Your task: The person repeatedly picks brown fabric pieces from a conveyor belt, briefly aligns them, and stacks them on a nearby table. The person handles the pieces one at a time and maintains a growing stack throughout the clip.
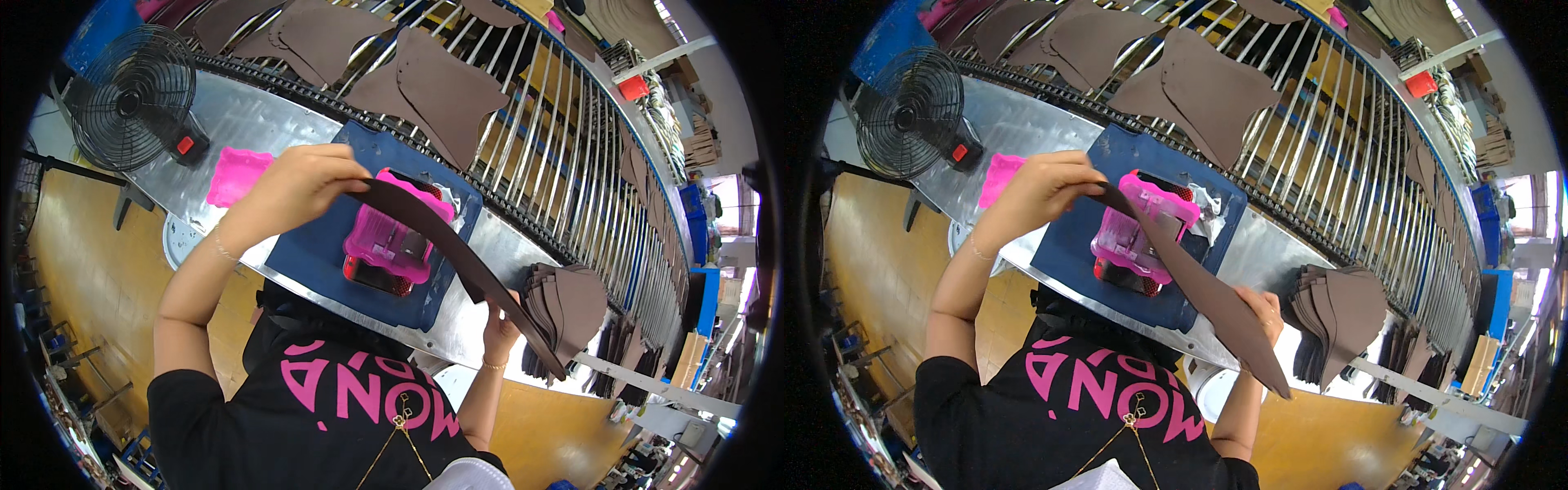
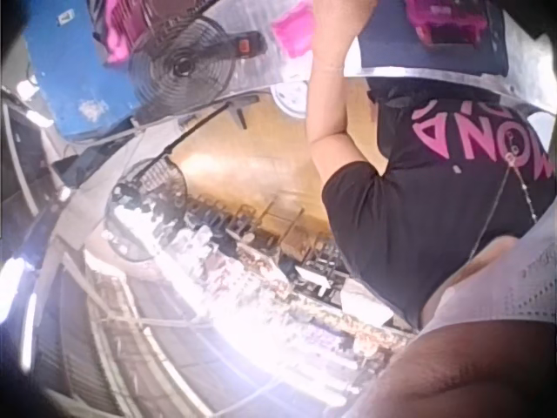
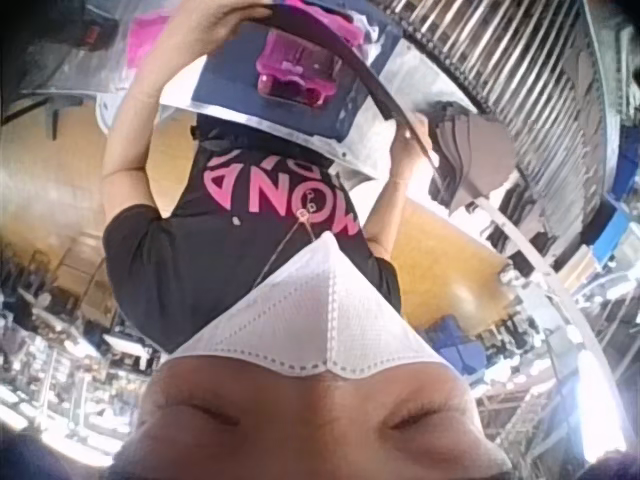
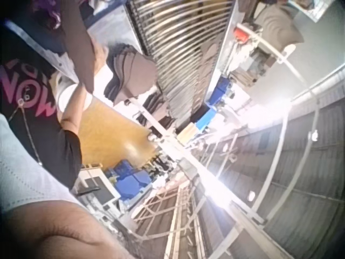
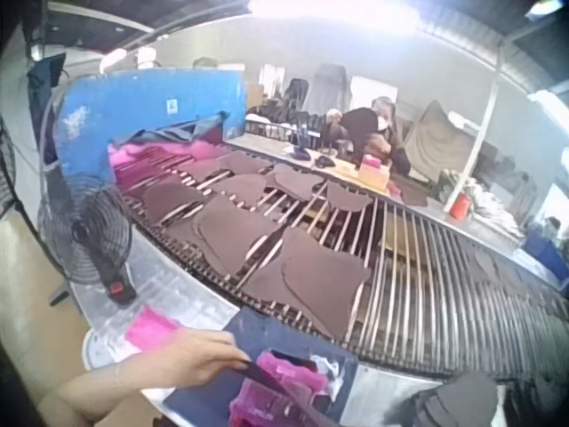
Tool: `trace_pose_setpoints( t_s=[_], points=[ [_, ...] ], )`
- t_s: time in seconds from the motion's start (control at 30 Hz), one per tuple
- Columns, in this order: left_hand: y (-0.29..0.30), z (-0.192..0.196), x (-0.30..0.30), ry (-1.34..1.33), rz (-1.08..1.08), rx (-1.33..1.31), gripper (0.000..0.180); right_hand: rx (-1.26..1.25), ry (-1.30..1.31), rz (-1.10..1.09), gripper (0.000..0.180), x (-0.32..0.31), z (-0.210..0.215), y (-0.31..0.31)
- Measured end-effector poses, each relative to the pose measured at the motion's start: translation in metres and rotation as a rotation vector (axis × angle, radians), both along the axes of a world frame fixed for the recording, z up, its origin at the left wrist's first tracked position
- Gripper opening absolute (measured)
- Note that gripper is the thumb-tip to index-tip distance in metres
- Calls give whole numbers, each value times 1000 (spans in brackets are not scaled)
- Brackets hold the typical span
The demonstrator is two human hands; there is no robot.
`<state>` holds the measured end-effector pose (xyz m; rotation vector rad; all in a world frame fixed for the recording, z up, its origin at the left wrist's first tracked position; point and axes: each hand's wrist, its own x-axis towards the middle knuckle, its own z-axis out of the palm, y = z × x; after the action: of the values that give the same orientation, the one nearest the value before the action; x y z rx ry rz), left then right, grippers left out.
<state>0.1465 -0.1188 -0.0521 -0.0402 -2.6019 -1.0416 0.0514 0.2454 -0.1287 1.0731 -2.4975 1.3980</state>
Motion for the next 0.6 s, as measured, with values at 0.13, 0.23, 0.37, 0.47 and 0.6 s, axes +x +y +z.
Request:
trace_pose_setpoints(
  t_s=[0.13, 0.23, 0.37, 0.47, 0.6],
  points=[
    [35, 1, -30, -8, -183, -94, 7, -114, -331, -231, 12, 20, 15, 53],
    [64, 3, -51, 12, -314, -215, 7, 50, -106, -252, 31, 26, 45, 95],
    [81, 3, -74, 144, -373, -132, 15, -270, -586, -325, 16, 26, 43, 131],
    [69, 27, -79, 206, -302, -10, 27, -547, -704, -355, 26, 12, 24, 106],
    [43, 45, -55, 100, -139, 95, 34, -841, -903, -333, 33, -39, 16, 19]
  ],
)
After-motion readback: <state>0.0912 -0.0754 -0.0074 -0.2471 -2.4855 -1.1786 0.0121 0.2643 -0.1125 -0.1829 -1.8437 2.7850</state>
